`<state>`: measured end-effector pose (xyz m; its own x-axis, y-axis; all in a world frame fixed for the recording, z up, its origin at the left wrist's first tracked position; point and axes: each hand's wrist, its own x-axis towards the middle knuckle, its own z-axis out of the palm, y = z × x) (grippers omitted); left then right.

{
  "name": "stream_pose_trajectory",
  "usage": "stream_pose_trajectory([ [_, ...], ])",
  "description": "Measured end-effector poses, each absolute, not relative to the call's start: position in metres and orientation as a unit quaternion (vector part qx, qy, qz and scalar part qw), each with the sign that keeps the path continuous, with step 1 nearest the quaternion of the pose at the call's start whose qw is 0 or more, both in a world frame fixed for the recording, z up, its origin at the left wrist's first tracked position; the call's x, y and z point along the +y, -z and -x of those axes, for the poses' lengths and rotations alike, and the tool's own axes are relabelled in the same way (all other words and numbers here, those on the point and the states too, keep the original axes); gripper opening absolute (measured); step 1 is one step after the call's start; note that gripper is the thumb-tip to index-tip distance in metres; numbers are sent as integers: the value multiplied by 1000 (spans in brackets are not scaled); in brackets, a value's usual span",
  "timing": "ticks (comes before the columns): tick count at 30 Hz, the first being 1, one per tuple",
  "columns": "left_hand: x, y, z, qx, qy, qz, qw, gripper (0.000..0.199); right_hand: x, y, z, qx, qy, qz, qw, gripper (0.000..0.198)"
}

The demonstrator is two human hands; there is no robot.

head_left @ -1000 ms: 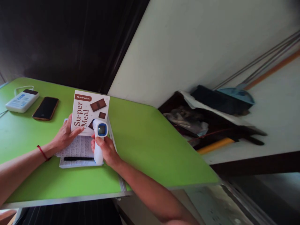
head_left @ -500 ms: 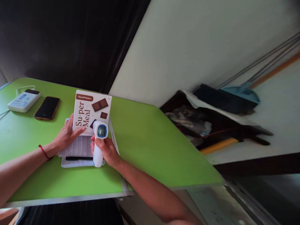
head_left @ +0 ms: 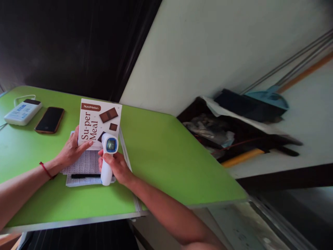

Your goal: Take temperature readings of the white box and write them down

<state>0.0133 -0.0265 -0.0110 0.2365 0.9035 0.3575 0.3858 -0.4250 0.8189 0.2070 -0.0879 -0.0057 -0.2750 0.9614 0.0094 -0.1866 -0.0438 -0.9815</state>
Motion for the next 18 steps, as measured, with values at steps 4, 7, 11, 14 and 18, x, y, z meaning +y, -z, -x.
stream_pose_trajectory([
  [4, -26, 12, -13, 443, -425, -728, 306, 55, -88, 5, -207, -505, -621, 377, 467, 42],
  [7, -26, 11, -12, 443, -427, -722, 316, 56, -88, 6, -207, -505, -622, 371, 469, 42],
  [11, -28, 8, -12, 430, -434, -718, 332, 62, -88, 8, -207, -505, -621, 366, 475, 42],
  [14, -29, 6, -13, 443, -430, -718, 322, 66, -88, 10, -207, -499, -626, 355, 483, 43],
  [18, -30, 5, -14, 455, -424, -721, 306, 65, -88, 11, -207, -501, -617, 365, 485, 42],
])
